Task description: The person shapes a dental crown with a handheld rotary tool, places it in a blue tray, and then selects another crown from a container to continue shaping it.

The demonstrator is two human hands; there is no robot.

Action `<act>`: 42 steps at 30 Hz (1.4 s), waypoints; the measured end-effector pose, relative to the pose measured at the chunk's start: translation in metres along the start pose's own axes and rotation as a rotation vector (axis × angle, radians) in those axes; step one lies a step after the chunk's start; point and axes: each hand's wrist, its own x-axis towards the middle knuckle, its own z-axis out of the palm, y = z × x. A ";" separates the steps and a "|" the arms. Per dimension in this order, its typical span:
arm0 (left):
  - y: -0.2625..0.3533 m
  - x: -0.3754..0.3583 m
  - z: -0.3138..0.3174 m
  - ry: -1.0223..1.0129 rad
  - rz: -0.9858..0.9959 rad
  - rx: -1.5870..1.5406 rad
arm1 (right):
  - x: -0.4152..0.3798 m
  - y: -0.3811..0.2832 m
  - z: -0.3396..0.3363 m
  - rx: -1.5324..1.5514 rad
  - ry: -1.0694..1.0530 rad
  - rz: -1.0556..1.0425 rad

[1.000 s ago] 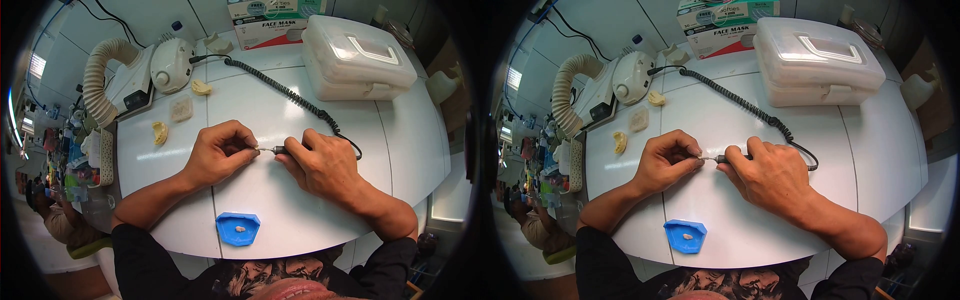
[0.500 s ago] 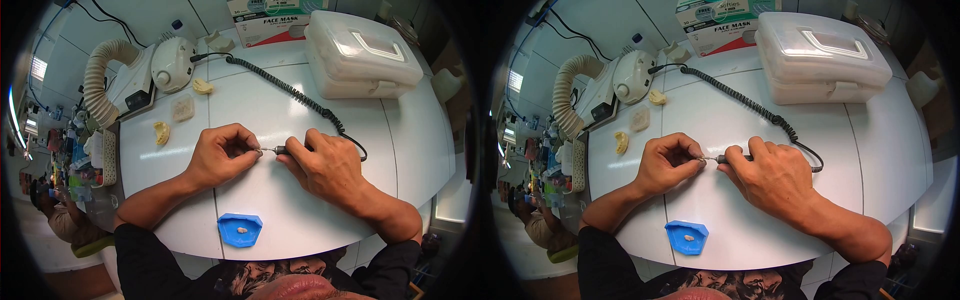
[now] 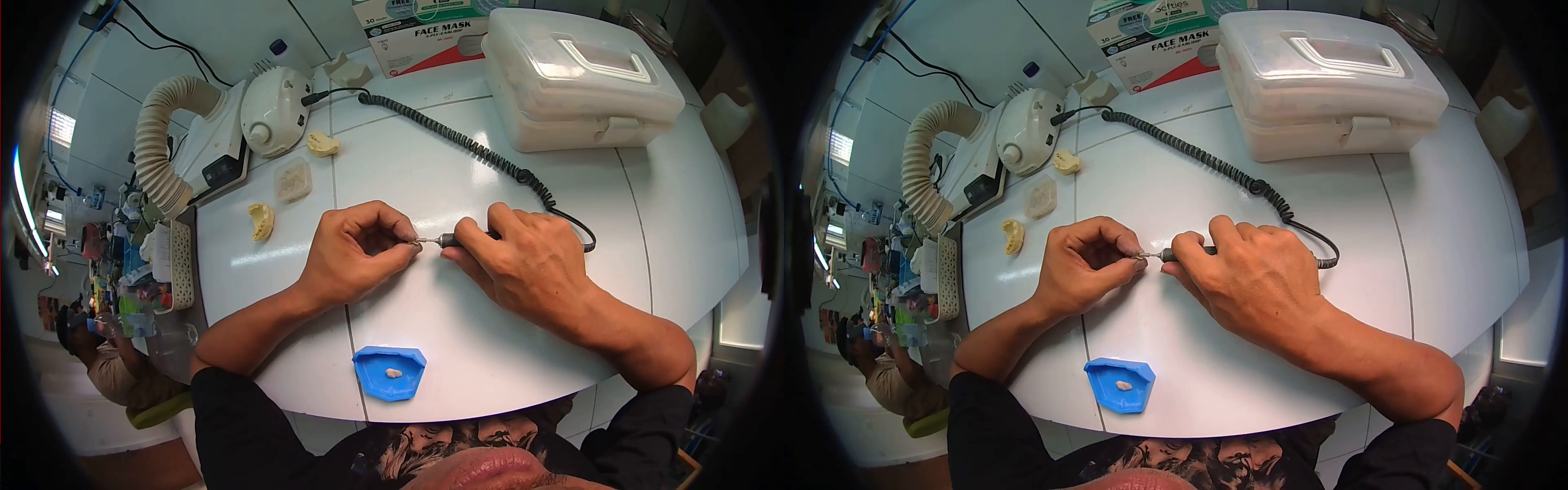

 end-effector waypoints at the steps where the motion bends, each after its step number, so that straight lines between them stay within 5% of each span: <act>1: 0.000 0.000 -0.001 -0.003 -0.001 0.008 | 0.000 0.000 0.000 0.000 0.004 -0.001; 42: 0.001 0.002 -0.001 -0.020 0.011 0.014 | 0.001 -0.001 0.000 -0.019 0.004 -0.003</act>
